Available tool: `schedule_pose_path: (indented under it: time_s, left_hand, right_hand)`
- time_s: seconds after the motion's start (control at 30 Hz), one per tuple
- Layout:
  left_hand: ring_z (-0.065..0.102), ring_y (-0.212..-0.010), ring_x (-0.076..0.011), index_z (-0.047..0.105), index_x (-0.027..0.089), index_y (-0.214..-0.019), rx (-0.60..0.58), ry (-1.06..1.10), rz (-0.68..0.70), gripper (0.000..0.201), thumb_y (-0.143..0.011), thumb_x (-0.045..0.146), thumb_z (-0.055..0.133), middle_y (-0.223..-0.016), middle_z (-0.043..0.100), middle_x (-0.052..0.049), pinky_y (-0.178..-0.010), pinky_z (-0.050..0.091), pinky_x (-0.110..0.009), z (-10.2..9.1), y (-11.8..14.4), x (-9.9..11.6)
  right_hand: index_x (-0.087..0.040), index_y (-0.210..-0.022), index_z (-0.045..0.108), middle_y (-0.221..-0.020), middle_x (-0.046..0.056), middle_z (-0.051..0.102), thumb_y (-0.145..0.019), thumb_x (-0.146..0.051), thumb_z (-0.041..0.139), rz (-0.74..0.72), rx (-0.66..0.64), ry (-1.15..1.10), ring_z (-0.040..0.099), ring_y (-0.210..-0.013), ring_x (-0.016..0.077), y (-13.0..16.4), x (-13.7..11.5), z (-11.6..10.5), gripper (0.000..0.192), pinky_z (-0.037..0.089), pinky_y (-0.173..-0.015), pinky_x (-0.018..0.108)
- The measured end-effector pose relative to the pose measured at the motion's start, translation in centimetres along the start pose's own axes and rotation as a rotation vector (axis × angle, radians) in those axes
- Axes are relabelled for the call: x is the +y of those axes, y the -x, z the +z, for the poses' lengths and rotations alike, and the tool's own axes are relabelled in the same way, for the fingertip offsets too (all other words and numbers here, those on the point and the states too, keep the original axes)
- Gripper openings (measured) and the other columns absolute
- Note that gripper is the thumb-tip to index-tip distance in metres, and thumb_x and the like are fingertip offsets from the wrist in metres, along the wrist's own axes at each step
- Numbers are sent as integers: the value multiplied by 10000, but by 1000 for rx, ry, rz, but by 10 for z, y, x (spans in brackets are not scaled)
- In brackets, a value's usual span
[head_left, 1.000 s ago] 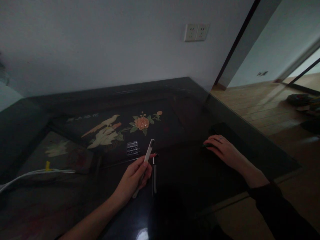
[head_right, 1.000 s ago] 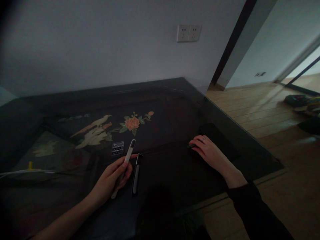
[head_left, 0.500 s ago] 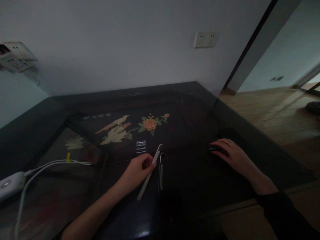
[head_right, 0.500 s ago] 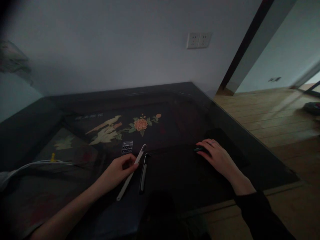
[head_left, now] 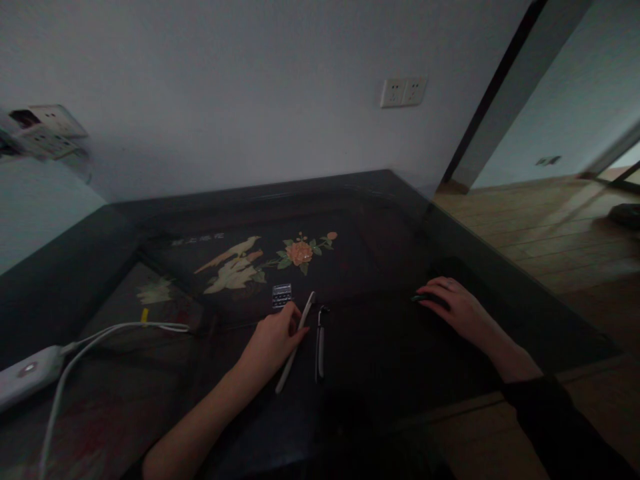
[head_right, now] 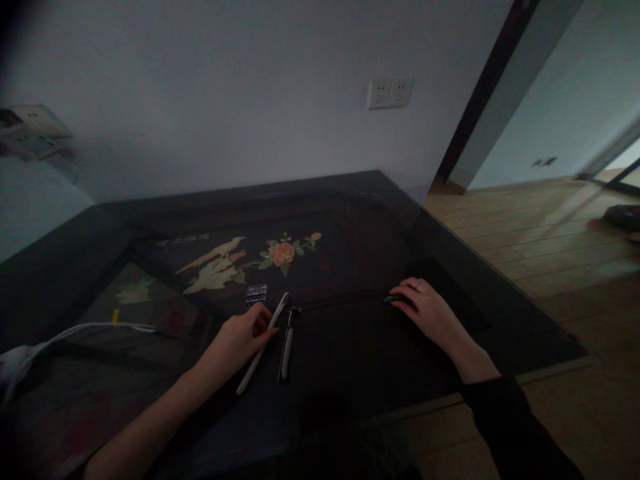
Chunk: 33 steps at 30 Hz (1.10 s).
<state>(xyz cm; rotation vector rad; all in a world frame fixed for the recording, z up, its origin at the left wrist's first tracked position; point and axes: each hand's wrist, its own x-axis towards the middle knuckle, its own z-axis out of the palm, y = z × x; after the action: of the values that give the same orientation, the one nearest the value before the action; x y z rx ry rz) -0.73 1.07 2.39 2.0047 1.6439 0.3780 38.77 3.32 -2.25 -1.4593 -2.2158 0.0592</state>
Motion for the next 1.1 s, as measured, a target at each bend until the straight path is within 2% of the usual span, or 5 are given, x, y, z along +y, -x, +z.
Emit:
schedule_pose_path:
  time_s: [0.37, 0.57, 0.67, 0.9, 1.1]
  left_hand:
    - [655, -642, -206, 552, 251, -949, -36, -142, 73, 92, -879, 310, 556, -717, 676, 18, -559, 370, -260, -4, 5, -5]
    - [652, -764, -228, 566, 211, -1002, 196, -141, 12, 198, -918, 354, 458, -833, 684, -39, -700, 459, -317, -35, -25, -26]
    - [635, -887, -240, 551, 134, -1121, 298, -118, 14, 293, -920, 297, 415, -1008, 654, -116, -800, 488, -364, -35, -44, -45]
    - [532, -1188, -296, 559, 189, -1255, 213, -93, 172, 548, -738, 279, 717, -1256, 586, -124, -1015, 427, -461, -18, -45, -70]
    - [566, -1099, -278, 627, 185, -1108, 208, -75, 212, 390, -737, 220, 740, -1145, 623, -100, -981, 455, -456, -22, -47, -72]
  right_hand:
    - [-199, -919, 621, -964, 101, 619, -910, -280, 526, 25, -84, -52, 589, -937, 267, -5, -12, -4, 125, 488, -850, 433]
    - [-200, -894, 616, -956, 81, 619, -883, -262, 575, -24, -235, -111, 576, -934, 241, -30, -42, 2, 74, 470, -820, 373]
    - [-203, -871, 623, -922, 63, 619, -870, -255, 597, -56, -335, -132, 578, -896, 226, -53, -60, 10, 58, 449, -774, 342]
    - [-193, -778, 647, -778, 20, 625, -772, -223, 702, -55, -527, -174, 577, -698, 169, -90, -75, 18, 63, 387, -610, 270]
    - [-187, -866, 664, -723, 18, 631, -824, -346, 651, 46, -510, -207, 586, -643, 169, -95, -74, 6, 164, 406, -580, 275]
